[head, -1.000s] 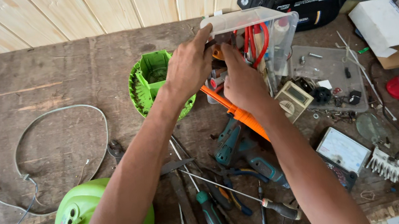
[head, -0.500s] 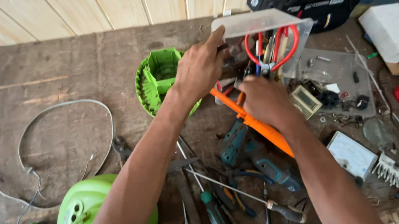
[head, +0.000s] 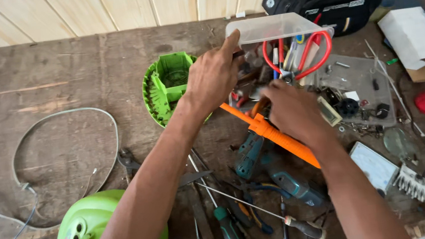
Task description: The person works on a green plastic appliance base on a wooden workbench. They use a hammer to tap a metal component inside the base, then use a wrench to tighten a bolt. The person also briefly opens a plastic container of tools.
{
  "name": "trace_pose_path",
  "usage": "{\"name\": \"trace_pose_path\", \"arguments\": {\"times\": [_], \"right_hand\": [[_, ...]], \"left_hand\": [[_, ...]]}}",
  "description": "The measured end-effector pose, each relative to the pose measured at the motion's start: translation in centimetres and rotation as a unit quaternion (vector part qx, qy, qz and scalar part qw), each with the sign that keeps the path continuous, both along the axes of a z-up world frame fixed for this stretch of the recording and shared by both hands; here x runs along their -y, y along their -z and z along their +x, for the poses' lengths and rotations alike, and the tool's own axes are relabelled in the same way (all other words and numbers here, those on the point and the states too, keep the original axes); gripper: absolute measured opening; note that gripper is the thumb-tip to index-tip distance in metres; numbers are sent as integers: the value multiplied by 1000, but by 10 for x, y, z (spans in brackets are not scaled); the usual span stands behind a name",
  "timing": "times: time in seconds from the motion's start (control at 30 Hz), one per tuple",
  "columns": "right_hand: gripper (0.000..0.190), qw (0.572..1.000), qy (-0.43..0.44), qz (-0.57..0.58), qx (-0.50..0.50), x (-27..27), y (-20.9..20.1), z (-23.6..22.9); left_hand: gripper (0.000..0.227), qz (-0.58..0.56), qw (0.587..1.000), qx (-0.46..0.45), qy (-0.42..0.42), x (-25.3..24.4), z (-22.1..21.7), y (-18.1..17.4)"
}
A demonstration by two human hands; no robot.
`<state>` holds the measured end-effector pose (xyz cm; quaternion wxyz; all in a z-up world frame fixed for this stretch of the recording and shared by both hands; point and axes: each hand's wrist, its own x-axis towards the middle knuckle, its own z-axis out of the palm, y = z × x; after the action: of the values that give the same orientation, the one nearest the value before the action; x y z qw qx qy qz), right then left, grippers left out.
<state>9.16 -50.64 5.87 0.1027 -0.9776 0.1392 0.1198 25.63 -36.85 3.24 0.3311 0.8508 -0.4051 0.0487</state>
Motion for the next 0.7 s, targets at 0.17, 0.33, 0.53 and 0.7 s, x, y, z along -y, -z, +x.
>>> {"name": "trace_pose_path", "arguments": {"times": [0.17, 0.33, 0.53, 0.7], "right_hand": [[41, 973, 23, 22, 228, 27, 36, -31], [26, 867, 200, 28, 455, 40, 82, -32], [57, 863, 278, 141, 398, 29, 84, -1], [64, 864, 266, 241, 354, 24, 70, 11]], "left_hand": [[57, 13, 1000, -4, -1, -3, -4, -3], [59, 4, 1000, 11, 7, -3, -1, 5], [57, 2, 1000, 9, 15, -1, -1, 5], [57, 7, 1000, -9, 24, -6, -6, -9]]}}
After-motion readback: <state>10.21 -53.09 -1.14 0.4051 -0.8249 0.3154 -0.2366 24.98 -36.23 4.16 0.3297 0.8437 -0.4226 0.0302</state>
